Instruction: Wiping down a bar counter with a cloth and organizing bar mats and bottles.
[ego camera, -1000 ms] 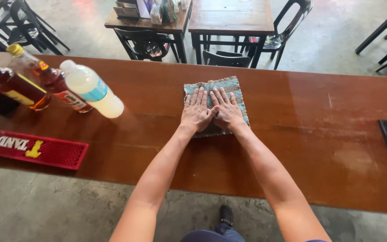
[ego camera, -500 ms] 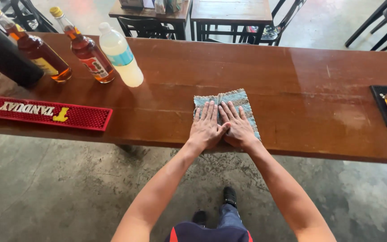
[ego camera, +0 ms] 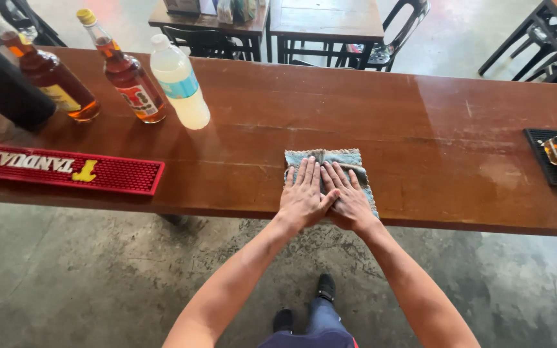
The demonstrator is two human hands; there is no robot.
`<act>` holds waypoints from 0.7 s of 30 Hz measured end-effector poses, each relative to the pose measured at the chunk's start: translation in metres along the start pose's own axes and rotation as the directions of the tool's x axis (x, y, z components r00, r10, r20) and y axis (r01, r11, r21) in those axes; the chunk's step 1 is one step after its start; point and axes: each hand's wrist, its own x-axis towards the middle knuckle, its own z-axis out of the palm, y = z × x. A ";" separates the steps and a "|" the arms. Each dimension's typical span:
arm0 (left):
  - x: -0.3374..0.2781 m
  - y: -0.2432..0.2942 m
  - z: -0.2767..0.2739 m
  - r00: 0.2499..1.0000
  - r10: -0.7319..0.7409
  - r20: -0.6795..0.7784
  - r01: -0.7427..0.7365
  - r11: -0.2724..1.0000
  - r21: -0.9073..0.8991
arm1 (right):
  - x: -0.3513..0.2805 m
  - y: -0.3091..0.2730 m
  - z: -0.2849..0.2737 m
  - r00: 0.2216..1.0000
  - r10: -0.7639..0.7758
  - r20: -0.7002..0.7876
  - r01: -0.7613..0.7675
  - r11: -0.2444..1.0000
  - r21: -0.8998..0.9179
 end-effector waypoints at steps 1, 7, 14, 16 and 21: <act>0.010 -0.003 -0.001 1.000 0.006 -0.001 -0.006 1.000 -0.006 | 0.008 0.005 0.002 1.000 0.005 0.002 -0.005 1.000 -0.007; 0.079 -0.027 0.000 0.999 0.000 0.042 0.001 1.000 -0.007 | 0.069 0.039 0.012 0.997 0.073 0.040 -0.075 0.997 0.036; 0.149 -0.054 0.000 0.995 -0.067 0.072 0.066 0.998 0.020 | 0.137 0.066 0.012 0.992 0.095 0.085 -0.098 0.995 0.026; 0.171 -0.058 -0.004 0.995 -0.073 0.073 0.070 0.997 0.036 | 0.157 0.078 0.012 0.992 0.103 0.080 -0.105 0.994 0.028; 0.223 -0.076 -0.006 0.990 -0.103 0.101 0.098 0.994 0.051 | 0.207 0.102 0.013 0.986 0.118 0.117 -0.126 0.990 0.062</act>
